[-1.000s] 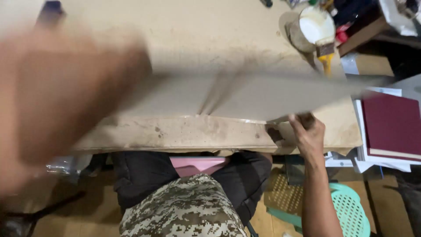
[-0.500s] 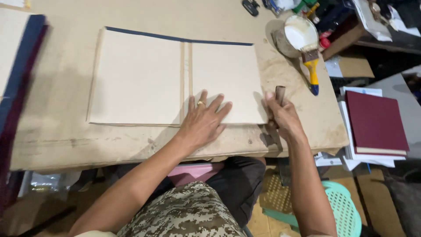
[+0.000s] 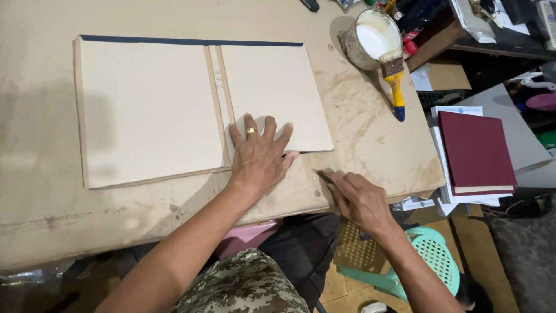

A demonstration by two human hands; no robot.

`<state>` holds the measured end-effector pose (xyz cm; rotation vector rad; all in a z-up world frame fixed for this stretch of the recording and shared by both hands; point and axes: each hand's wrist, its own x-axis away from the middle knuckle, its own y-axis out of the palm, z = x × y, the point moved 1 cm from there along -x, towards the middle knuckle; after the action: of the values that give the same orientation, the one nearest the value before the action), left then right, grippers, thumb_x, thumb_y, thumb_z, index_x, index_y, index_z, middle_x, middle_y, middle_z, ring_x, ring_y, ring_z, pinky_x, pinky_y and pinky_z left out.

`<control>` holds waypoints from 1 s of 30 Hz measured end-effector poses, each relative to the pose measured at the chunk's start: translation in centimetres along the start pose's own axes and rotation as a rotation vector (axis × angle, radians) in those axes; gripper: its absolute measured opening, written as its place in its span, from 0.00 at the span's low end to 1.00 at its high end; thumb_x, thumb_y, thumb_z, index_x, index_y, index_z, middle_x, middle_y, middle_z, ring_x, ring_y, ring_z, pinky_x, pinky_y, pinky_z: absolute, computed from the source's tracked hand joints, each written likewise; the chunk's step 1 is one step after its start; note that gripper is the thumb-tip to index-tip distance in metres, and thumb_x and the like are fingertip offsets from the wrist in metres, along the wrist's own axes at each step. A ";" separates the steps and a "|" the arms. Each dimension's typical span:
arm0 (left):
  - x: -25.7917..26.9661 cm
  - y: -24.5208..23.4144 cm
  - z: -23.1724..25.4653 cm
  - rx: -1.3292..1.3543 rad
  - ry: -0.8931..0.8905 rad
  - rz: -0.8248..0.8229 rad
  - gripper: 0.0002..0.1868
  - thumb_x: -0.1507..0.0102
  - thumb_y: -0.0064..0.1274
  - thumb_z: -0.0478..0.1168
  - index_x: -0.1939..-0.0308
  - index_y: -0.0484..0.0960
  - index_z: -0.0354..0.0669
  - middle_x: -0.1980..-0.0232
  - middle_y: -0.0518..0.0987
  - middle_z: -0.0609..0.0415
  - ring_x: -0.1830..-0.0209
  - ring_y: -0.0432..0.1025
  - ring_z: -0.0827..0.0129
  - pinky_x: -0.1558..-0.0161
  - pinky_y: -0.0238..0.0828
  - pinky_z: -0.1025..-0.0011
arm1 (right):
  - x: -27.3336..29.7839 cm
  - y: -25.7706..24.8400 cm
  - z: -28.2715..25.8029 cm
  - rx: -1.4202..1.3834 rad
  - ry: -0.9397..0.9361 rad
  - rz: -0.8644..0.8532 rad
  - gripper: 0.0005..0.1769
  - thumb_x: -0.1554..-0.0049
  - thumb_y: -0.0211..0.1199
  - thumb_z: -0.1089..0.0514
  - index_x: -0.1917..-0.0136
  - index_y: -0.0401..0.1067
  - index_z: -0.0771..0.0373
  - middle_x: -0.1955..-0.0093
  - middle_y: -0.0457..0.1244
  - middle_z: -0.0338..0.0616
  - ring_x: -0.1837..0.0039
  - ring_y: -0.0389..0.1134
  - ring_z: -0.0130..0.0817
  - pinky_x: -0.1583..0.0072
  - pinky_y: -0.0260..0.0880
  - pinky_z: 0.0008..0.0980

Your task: The person uses a small tool to press down the spine of a book, smoothing the glued area. They then lift the book to inspect the binding and place it back on the table.

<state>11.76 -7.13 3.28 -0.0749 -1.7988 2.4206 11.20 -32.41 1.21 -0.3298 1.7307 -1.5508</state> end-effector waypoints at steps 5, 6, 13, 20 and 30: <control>-0.4 0.4 -0.3 0.011 -0.002 -0.026 0.30 0.28 0.35 0.57 0.25 0.68 0.51 0.28 0.64 0.35 0.26 0.52 0.23 0.38 0.48 0.21 | -4.8 0.9 -0.3 0.002 0.020 0.011 0.12 0.36 0.58 0.46 0.42 0.77 0.45 0.63 0.67 0.36 0.56 0.72 0.37 0.57 0.73 0.37; -0.4 0.4 -0.3 0.006 -0.009 -0.031 0.31 0.28 0.34 0.56 0.24 0.67 0.51 0.27 0.63 0.35 0.26 0.52 0.24 0.37 0.48 0.22 | -6.2 0.4 -0.6 -0.044 0.087 -0.042 0.11 0.35 0.57 0.46 0.45 0.78 0.45 0.64 0.68 0.38 0.57 0.73 0.41 0.56 0.74 0.42; -0.2 0.8 -1.4 -0.003 0.009 -0.032 0.30 0.29 0.31 0.57 0.24 0.67 0.55 0.26 0.63 0.39 0.24 0.52 0.30 0.34 0.49 0.30 | -8.4 1.6 3.5 -0.064 0.306 -0.106 0.16 0.32 0.50 0.41 0.43 0.76 0.44 0.52 0.71 0.39 0.47 0.73 0.47 0.47 0.73 0.49; -0.6 -0.1 -0.8 0.035 0.076 -0.015 0.29 0.28 0.32 0.53 0.25 0.68 0.51 0.24 0.63 0.41 0.24 0.55 0.35 0.32 0.50 0.37 | -4.6 2.2 -2.3 -0.028 0.246 -0.118 0.15 0.37 0.56 0.42 0.42 0.77 0.42 0.60 0.71 0.40 0.54 0.74 0.44 0.52 0.75 0.49; 1.0 -0.8 -3.8 0.004 0.089 -0.103 0.32 0.30 0.32 0.58 0.22 0.63 0.59 0.19 0.56 0.46 0.21 0.49 0.42 0.29 0.44 0.42 | -4.0 3.4 -0.6 -0.029 0.306 -0.098 0.17 0.36 0.52 0.41 0.52 0.76 0.51 0.64 0.69 0.49 0.56 0.73 0.55 0.53 0.72 0.58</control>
<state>11.22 -3.12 2.98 -0.0850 -1.7156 2.3128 14.44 -28.57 -0.46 -0.2019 1.9978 -1.7185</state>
